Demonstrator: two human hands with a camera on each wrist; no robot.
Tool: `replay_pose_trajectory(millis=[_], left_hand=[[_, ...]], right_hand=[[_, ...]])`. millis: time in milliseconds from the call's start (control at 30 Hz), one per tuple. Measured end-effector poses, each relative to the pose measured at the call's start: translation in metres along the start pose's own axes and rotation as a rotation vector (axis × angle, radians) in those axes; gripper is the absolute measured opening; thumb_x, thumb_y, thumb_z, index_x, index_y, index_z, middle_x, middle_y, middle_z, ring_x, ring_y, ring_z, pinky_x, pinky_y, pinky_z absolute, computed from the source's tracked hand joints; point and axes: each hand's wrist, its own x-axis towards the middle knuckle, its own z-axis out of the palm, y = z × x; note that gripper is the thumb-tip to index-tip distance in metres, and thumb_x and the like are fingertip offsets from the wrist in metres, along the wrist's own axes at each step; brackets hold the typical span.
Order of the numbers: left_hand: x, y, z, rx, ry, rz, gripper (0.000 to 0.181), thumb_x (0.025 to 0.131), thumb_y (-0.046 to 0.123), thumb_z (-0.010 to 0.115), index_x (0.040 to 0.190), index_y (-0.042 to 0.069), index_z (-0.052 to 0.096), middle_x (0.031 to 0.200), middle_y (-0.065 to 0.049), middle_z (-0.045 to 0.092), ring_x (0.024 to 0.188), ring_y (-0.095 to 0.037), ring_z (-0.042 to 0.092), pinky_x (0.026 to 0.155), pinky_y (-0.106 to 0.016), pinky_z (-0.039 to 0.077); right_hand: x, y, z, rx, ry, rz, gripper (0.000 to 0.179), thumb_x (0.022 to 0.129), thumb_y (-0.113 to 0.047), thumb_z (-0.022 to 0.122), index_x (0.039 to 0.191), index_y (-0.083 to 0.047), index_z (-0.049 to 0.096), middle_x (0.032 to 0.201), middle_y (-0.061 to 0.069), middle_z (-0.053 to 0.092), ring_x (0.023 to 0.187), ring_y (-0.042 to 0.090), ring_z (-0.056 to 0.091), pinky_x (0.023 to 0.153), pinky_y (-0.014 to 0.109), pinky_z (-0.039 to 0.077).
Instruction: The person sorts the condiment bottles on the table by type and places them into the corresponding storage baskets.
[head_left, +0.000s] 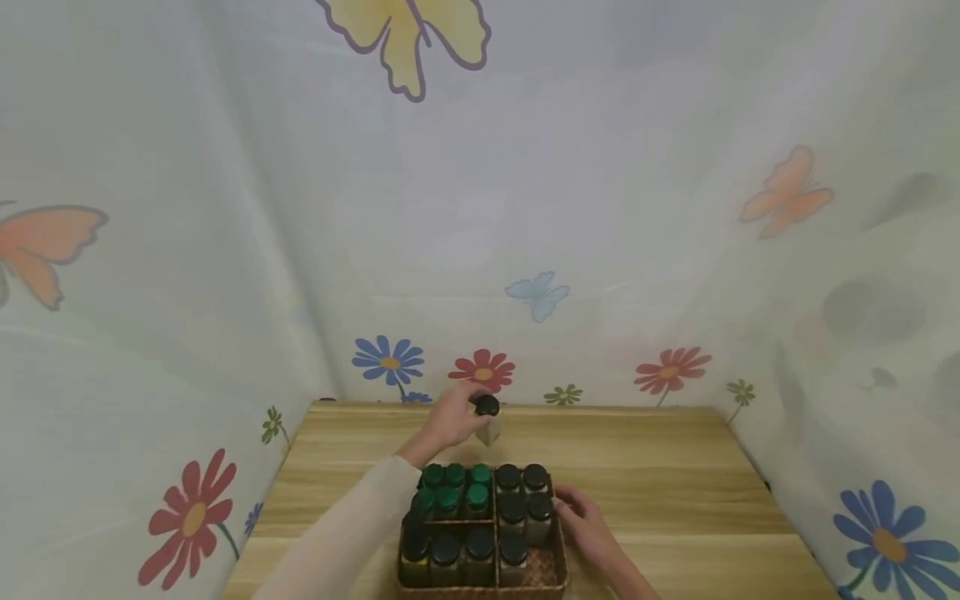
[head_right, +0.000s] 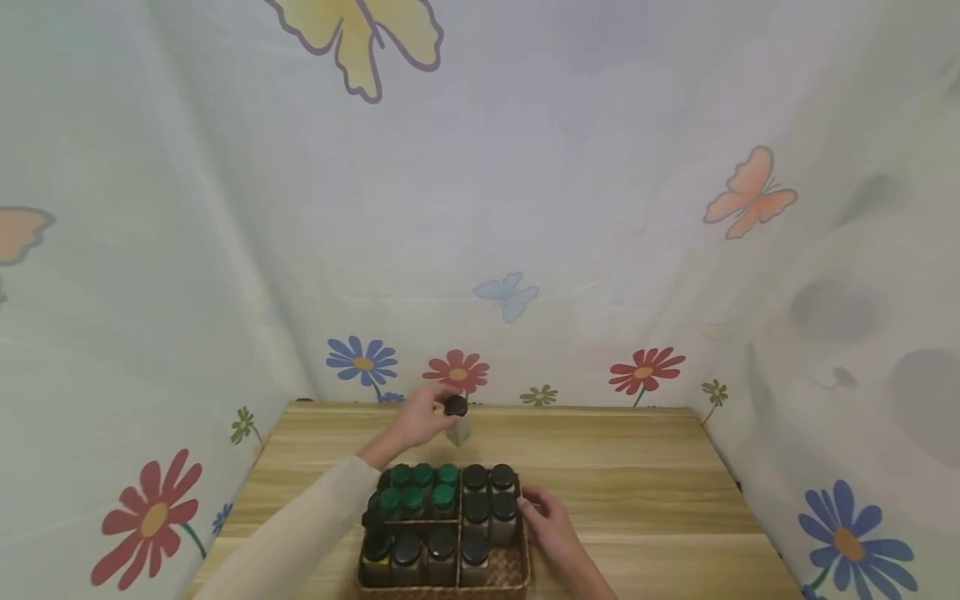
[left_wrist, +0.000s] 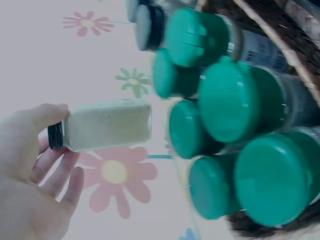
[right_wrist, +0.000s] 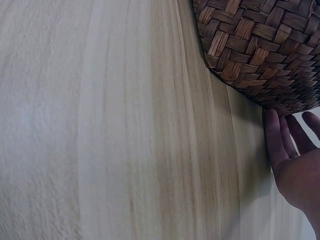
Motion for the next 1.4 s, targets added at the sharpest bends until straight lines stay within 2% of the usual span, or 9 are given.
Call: replay_pose_trajectory(millis=[133, 400, 467, 567, 767, 967, 1100, 1267, 1400], left_hand=[[-0.001, 0.017, -0.014, -0.031, -0.017, 0.056, 0.043, 0.094, 0.018, 0.084, 0.134, 0.009, 0.071, 0.121, -0.005, 0.072, 0.109, -0.024, 0.069, 0.096, -0.047, 0.059], [-0.009, 0.058, -0.033, -0.076, -0.1, 0.081, 0.049, 0.094, 0.025, 0.085, 0.139, 0.016, 0.069, 0.126, 0.001, 0.071, 0.116, -0.019, 0.067, 0.102, -0.044, 0.057], [-0.013, 0.069, -0.036, -0.071, -0.132, 0.117, 0.048, 0.094, 0.023, 0.085, 0.139, 0.016, 0.069, 0.127, 0.002, 0.071, 0.117, -0.018, 0.067, 0.102, -0.044, 0.057], [-0.019, 0.085, -0.039, -0.009, -0.188, 0.199, 0.048, 0.094, 0.023, 0.085, 0.139, 0.017, 0.068, 0.13, 0.004, 0.07, 0.119, -0.016, 0.066, 0.105, -0.042, 0.056], [-0.032, 0.11, -0.036, 0.068, -0.254, 0.331, 0.047, 0.094, 0.026, 0.084, 0.138, 0.019, 0.068, 0.129, 0.006, 0.069, 0.117, -0.013, 0.066, 0.102, -0.034, 0.056], [-0.044, 0.119, -0.033, 0.048, -0.341, 0.402, 0.045, 0.098, 0.028, 0.081, 0.14, 0.022, 0.068, 0.129, 0.011, 0.068, 0.116, -0.002, 0.063, 0.103, -0.031, 0.054], [-0.05, 0.121, -0.027, 0.004, -0.378, 0.426, 0.044, 0.098, 0.028, 0.081, 0.139, 0.022, 0.068, 0.129, 0.011, 0.069, 0.115, 0.0, 0.063, 0.101, -0.029, 0.056], [-0.057, 0.124, -0.012, 0.022, -0.419, 0.458, 0.044, 0.098, 0.032, 0.08, 0.139, 0.023, 0.068, 0.128, 0.012, 0.068, 0.114, 0.001, 0.062, 0.099, -0.022, 0.053], [-0.065, 0.121, 0.002, 0.023, -0.474, 0.471, 0.043, 0.097, 0.031, 0.081, 0.138, 0.024, 0.069, 0.126, 0.013, 0.068, 0.112, 0.003, 0.06, 0.096, -0.018, 0.051]], right_hand=[[0.001, 0.001, -0.001, 0.015, 0.012, -0.003, 0.043, 0.108, -0.026, 0.064, 0.141, 0.001, 0.061, 0.138, 0.02, 0.064, 0.117, 0.023, 0.064, 0.089, 0.035, 0.059], [0.002, 0.0, -0.002, -0.028, 0.029, 0.008, 0.045, 0.108, -0.029, 0.064, 0.141, 0.002, 0.061, 0.138, 0.021, 0.064, 0.116, 0.024, 0.064, 0.088, 0.034, 0.058], [0.002, 0.0, -0.002, -0.039, 0.033, 0.011, 0.045, 0.108, -0.029, 0.064, 0.141, 0.001, 0.061, 0.137, 0.021, 0.064, 0.114, 0.023, 0.064, 0.086, 0.034, 0.058], [0.002, 0.001, -0.002, -0.043, 0.042, 0.012, 0.044, 0.108, -0.027, 0.064, 0.14, 0.002, 0.061, 0.136, 0.021, 0.065, 0.113, 0.024, 0.065, 0.084, 0.035, 0.059], [0.001, -0.002, -0.002, -0.051, 0.039, 0.027, 0.046, 0.109, -0.03, 0.061, 0.142, 0.002, 0.06, 0.138, 0.022, 0.064, 0.118, 0.029, 0.064, 0.085, 0.038, 0.059], [0.0, -0.002, -0.001, -0.053, 0.036, 0.001, 0.04, 0.108, -0.026, 0.063, 0.138, 0.0, 0.063, 0.134, 0.02, 0.066, 0.112, 0.024, 0.065, 0.085, 0.036, 0.057], [0.0, -0.001, -0.001, -0.058, 0.044, -0.021, 0.036, 0.109, -0.022, 0.062, 0.136, 0.001, 0.064, 0.129, 0.018, 0.068, 0.108, 0.019, 0.065, 0.085, 0.032, 0.057], [0.0, 0.0, -0.004, -0.021, 0.033, 0.005, 0.039, 0.108, -0.021, 0.062, 0.139, 0.003, 0.061, 0.123, 0.017, 0.068, 0.096, 0.019, 0.065, 0.078, 0.031, 0.057], [-0.001, -0.001, -0.004, -0.005, 0.014, 0.025, 0.047, 0.108, -0.02, 0.061, 0.147, 0.005, 0.054, 0.133, 0.021, 0.066, 0.098, 0.02, 0.065, 0.077, 0.032, 0.057]])
